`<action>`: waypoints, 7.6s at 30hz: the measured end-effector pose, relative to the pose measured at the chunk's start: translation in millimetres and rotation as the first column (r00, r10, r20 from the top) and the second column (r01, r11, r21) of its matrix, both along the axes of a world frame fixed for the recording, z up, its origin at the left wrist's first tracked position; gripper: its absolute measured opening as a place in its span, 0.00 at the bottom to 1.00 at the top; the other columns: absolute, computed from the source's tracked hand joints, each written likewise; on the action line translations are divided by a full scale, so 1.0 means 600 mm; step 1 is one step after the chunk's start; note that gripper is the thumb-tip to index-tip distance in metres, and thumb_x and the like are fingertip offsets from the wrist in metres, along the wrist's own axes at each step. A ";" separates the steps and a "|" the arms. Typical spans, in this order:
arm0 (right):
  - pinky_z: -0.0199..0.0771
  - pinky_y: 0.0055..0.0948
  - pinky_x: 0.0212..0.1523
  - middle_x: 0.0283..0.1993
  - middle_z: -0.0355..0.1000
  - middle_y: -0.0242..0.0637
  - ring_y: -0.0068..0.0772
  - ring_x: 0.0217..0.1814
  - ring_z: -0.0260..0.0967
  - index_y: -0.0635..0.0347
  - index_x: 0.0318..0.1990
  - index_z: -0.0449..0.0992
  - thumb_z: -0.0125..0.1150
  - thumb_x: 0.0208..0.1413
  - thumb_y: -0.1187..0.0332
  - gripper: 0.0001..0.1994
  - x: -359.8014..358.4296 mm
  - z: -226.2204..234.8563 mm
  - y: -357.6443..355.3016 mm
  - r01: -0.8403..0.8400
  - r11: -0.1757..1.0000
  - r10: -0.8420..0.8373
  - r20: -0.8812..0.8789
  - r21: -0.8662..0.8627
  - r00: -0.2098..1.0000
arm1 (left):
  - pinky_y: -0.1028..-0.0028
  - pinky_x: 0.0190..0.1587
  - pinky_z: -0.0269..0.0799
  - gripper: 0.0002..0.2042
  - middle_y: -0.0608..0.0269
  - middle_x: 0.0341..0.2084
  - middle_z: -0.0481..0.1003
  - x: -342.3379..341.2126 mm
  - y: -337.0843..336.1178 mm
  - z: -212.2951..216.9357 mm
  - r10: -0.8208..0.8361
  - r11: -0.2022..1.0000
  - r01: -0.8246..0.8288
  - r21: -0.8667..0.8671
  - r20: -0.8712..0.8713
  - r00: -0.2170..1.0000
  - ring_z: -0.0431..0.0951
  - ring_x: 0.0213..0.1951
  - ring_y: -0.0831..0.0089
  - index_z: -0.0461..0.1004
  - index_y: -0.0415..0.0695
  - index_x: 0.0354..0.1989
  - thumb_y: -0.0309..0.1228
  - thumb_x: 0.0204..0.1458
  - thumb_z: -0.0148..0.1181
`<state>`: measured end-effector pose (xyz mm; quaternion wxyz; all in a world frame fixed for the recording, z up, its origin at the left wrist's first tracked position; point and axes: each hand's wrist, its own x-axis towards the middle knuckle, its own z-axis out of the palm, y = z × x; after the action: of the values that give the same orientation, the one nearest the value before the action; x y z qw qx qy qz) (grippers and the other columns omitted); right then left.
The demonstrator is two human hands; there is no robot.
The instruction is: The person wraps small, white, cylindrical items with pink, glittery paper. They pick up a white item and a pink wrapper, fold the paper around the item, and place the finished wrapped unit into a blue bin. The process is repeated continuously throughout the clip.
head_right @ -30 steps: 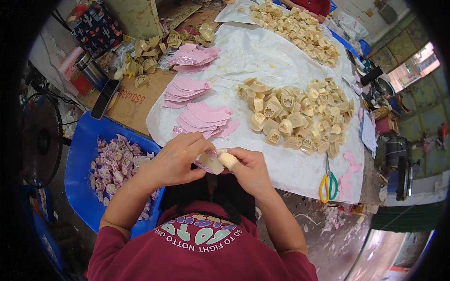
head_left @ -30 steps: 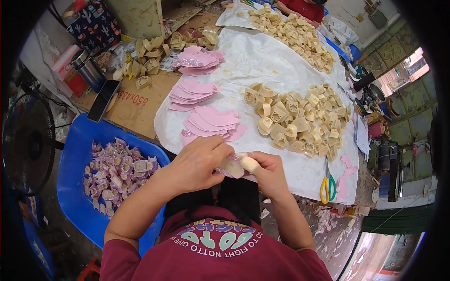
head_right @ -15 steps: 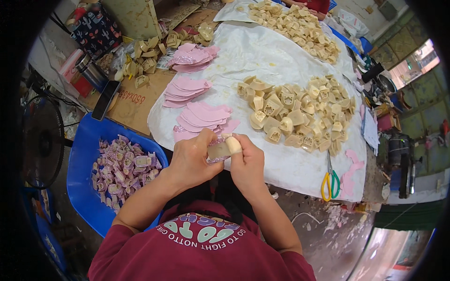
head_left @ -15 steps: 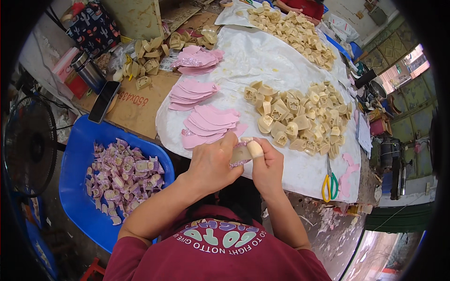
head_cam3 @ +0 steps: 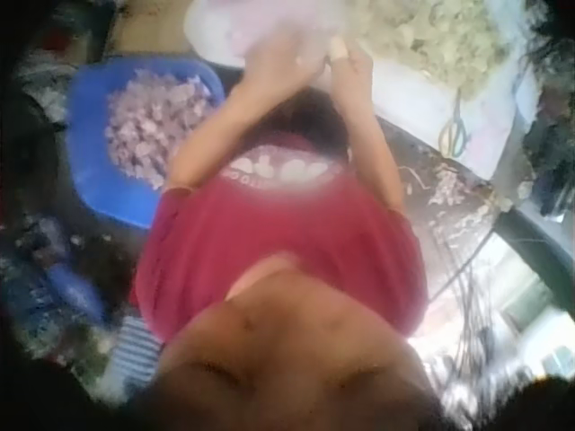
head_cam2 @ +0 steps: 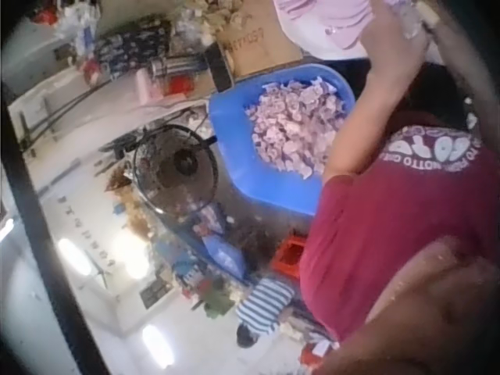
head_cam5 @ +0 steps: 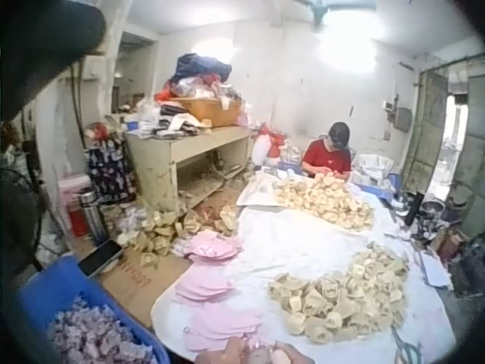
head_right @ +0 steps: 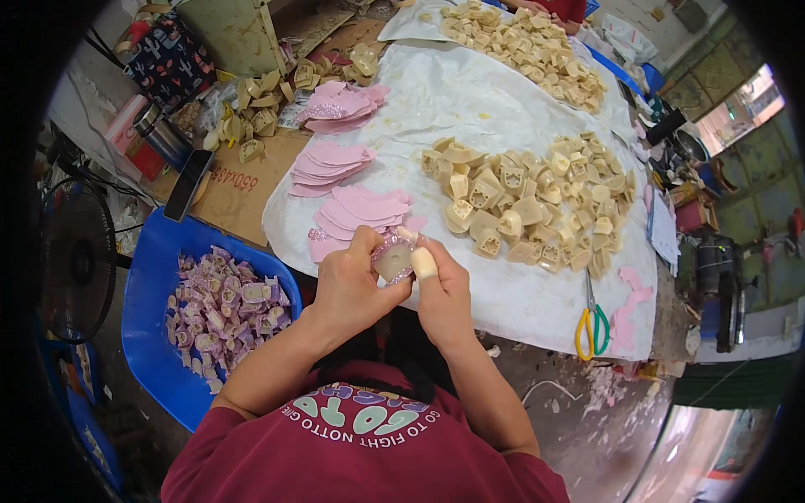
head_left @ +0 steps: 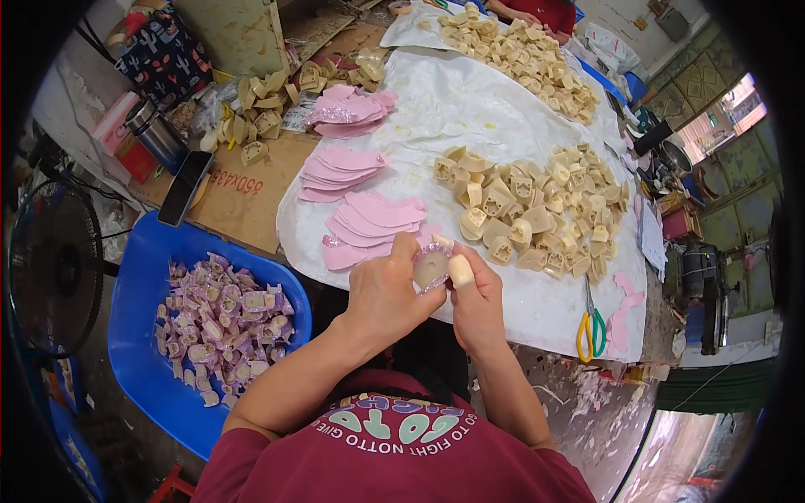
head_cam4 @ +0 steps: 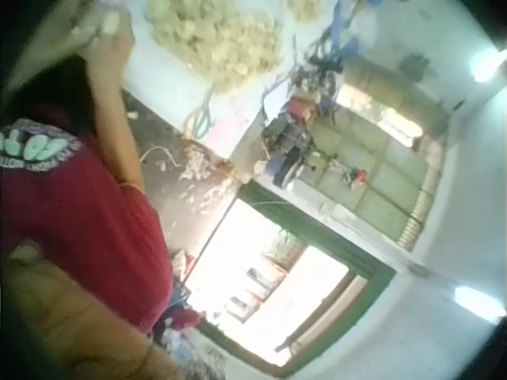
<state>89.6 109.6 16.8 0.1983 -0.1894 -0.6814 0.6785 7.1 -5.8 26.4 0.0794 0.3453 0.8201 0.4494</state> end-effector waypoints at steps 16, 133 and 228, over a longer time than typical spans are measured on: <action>0.71 0.28 0.48 0.47 0.73 0.44 0.33 0.47 0.72 0.68 0.51 0.71 0.45 0.61 0.74 0.14 0.005 0.005 0.013 -0.002 0.730 0.075 -0.078 0.683 0.994 | 0.81 0.38 0.65 0.17 0.71 0.33 0.71 -0.043 -0.034 -0.004 -0.337 0.898 0.188 0.398 0.348 0.875 0.68 0.33 0.84 0.71 0.38 0.49 0.21 0.49 0.60; 0.63 0.33 0.58 0.54 0.70 0.42 0.35 0.59 0.65 0.61 0.45 0.75 0.62 0.51 0.75 0.12 -0.004 -0.082 -0.050 -0.245 0.965 0.232 -0.126 -0.095 0.964 | 0.77 0.35 0.72 0.22 0.63 0.28 0.76 0.029 -0.114 -0.072 -0.237 0.857 -0.163 0.488 0.655 0.717 0.77 0.30 0.77 0.60 0.39 0.61 0.24 0.58 0.51; 0.74 0.34 0.43 0.43 0.76 0.41 0.44 0.45 0.74 0.62 0.40 0.73 0.71 0.38 0.77 0.18 0.008 0.049 -0.020 0.159 0.690 0.203 -0.400 0.706 0.894 | 0.64 0.56 0.70 0.17 0.46 0.47 0.75 0.013 -0.051 0.024 -0.572 0.620 -0.407 0.671 0.741 0.352 0.75 0.52 0.61 0.70 0.36 0.52 0.34 0.60 0.53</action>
<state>94.3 97.8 46.2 0.3995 0.0737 -0.8302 0.3817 15.0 -36.5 41.0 0.3972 0.0696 0.3142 0.8594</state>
